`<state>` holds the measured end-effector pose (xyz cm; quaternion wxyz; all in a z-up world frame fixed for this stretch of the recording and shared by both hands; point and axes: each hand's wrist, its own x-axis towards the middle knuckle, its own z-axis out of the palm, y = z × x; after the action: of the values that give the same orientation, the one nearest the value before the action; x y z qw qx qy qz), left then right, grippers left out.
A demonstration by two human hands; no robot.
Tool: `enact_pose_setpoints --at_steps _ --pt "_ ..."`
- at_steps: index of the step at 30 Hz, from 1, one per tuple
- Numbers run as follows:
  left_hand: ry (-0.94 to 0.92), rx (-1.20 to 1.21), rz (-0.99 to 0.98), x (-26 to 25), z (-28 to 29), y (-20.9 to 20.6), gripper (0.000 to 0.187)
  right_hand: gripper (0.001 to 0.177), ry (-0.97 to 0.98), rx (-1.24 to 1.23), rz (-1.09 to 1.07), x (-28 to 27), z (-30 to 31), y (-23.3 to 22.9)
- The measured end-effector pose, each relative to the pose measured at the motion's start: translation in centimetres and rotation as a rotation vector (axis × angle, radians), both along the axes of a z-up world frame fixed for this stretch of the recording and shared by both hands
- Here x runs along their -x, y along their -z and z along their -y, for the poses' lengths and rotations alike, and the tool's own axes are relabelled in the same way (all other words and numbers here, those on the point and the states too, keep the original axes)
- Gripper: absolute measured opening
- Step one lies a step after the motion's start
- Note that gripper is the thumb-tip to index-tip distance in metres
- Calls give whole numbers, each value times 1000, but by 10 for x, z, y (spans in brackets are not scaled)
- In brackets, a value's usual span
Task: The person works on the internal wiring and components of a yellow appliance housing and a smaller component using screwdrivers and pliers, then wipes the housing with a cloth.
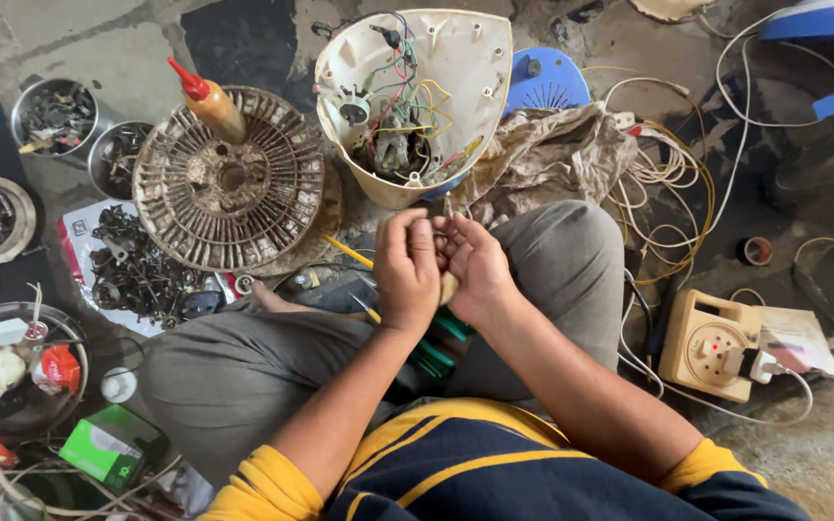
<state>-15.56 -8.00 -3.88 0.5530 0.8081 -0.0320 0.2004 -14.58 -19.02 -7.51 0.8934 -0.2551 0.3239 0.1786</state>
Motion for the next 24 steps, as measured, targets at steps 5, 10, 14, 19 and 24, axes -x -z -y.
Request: enact_pose_setpoints --at_steps 5,10,14,19,24 --pt "312 57 -53 26 -27 -21 16 34 72 -240 133 -6 22 -19" --pt "432 -309 213 38 -35 -39 22 38 94 -230 290 -13 26 -30" --pt "230 -139 9 22 -23 -31 13 37 133 -70 322 -1 16 -34" --pt "115 16 -139 15 -24 -18 16 36 -22 -49 297 28 15 -34" --pt "60 -48 -107 16 -23 -12 16 29 -175 -120 433 40 15 -19"
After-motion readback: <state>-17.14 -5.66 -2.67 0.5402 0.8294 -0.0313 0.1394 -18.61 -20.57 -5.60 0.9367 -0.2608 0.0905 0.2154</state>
